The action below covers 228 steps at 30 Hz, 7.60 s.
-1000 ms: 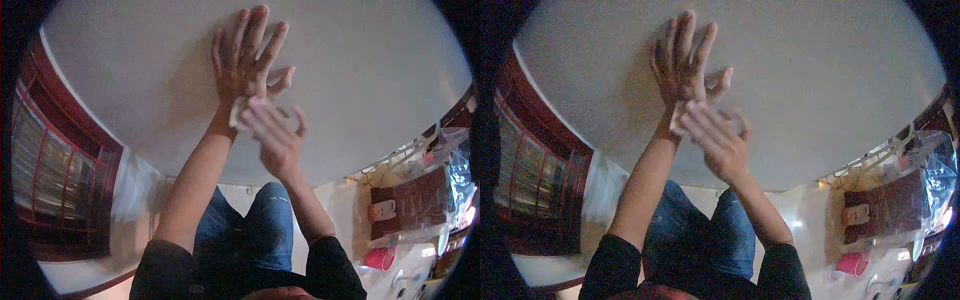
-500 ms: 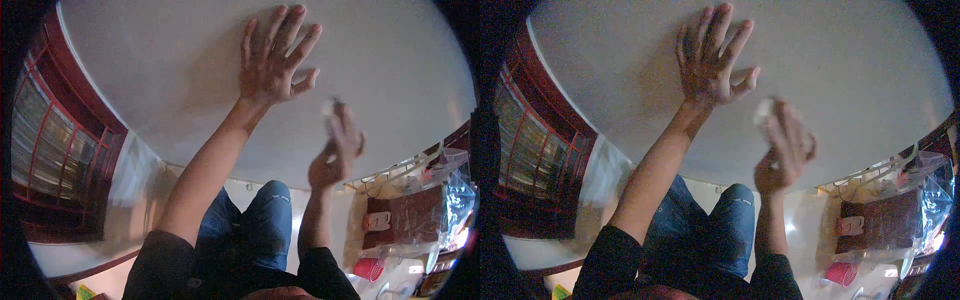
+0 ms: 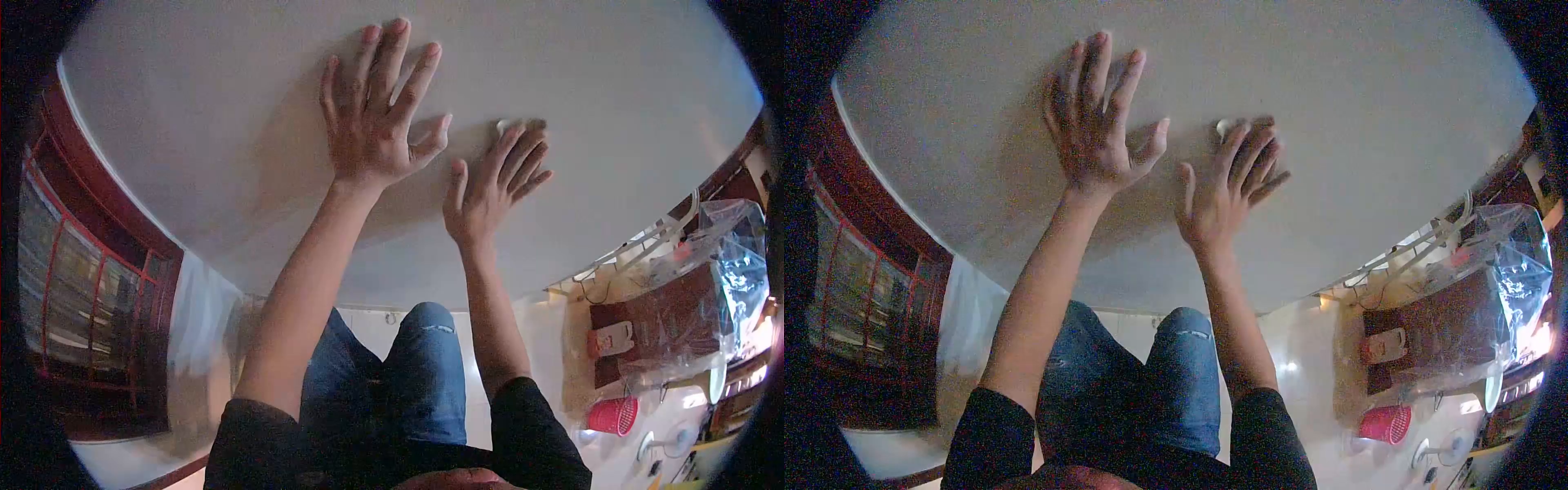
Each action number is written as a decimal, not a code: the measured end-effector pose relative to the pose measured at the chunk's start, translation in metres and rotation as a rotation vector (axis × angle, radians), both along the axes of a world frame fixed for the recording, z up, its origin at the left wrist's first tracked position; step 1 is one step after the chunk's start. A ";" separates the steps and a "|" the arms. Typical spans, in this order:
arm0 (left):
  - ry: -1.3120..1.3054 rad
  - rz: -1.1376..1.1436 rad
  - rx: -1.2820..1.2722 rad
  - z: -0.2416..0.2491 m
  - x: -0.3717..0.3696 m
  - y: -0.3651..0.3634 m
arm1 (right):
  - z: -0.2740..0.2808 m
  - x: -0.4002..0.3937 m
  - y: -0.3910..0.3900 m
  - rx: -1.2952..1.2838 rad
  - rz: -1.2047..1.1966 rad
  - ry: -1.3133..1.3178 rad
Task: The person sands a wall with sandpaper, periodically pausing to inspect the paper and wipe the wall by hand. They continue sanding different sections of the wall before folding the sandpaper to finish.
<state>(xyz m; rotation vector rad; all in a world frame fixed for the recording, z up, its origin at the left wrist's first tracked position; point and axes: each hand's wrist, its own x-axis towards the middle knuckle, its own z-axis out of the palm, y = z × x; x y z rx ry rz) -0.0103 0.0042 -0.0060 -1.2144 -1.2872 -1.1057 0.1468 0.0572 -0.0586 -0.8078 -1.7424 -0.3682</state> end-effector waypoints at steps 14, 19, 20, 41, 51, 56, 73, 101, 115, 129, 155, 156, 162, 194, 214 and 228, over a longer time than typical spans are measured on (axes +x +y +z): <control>0.048 0.022 -0.036 0.003 0.001 -0.003 | -0.069 0.023 0.007 -0.052 -0.084 -0.263; 0.106 0.024 0.051 0.006 0.004 0.001 | 0.019 0.046 0.039 -0.223 0.097 0.566; 0.102 0.026 0.051 0.005 0.002 0.002 | 0.011 0.042 0.039 -0.152 0.030 0.387; -0.006 0.135 -0.202 0.010 0.007 -0.013 | -0.071 0.052 0.027 0.050 -0.041 -0.376; 0.048 0.077 -0.086 0.007 -0.001 -0.004 | -0.077 0.024 0.005 0.126 0.167 -0.504; 0.043 0.098 -0.122 0.003 -0.004 -0.005 | -0.029 0.040 0.028 -0.089 0.008 0.011; 0.086 0.089 -0.040 0.000 -0.005 0.000 | -0.046 0.009 0.011 -0.028 0.045 0.028; 0.103 0.011 -0.016 0.004 -0.007 0.003 | -0.118 0.003 -0.002 -0.087 0.155 -0.289; 0.223 -0.005 0.103 0.008 0.007 0.002 | -0.116 0.024 -0.002 -0.059 0.207 -0.494; -0.069 -0.026 -0.265 -0.068 0.037 -0.043 | -0.096 0.040 -0.089 -0.786 0.737 0.775; -1.528 -1.115 -0.512 -0.097 0.140 -0.162 | -0.078 0.074 -0.154 -1.085 0.905 1.253; -1.535 -1.135 -0.505 -0.096 0.141 -0.163 | -0.072 0.075 -0.157 -1.107 0.885 1.276; -1.559 -1.224 -0.463 -0.093 0.140 -0.169 | -0.069 0.082 -0.156 -1.116 0.888 1.319; -1.727 -1.185 -0.610 -0.092 0.149 -0.167 | -0.068 0.086 -0.154 -1.097 0.902 1.355; 0.035 -0.013 -0.055 -0.016 0.019 -0.009 | -0.007 0.106 -0.097 -0.759 0.844 1.067; 0.018 0.028 -0.082 -0.019 0.018 0.004 | 0.035 0.047 0.027 0.231 0.229 0.148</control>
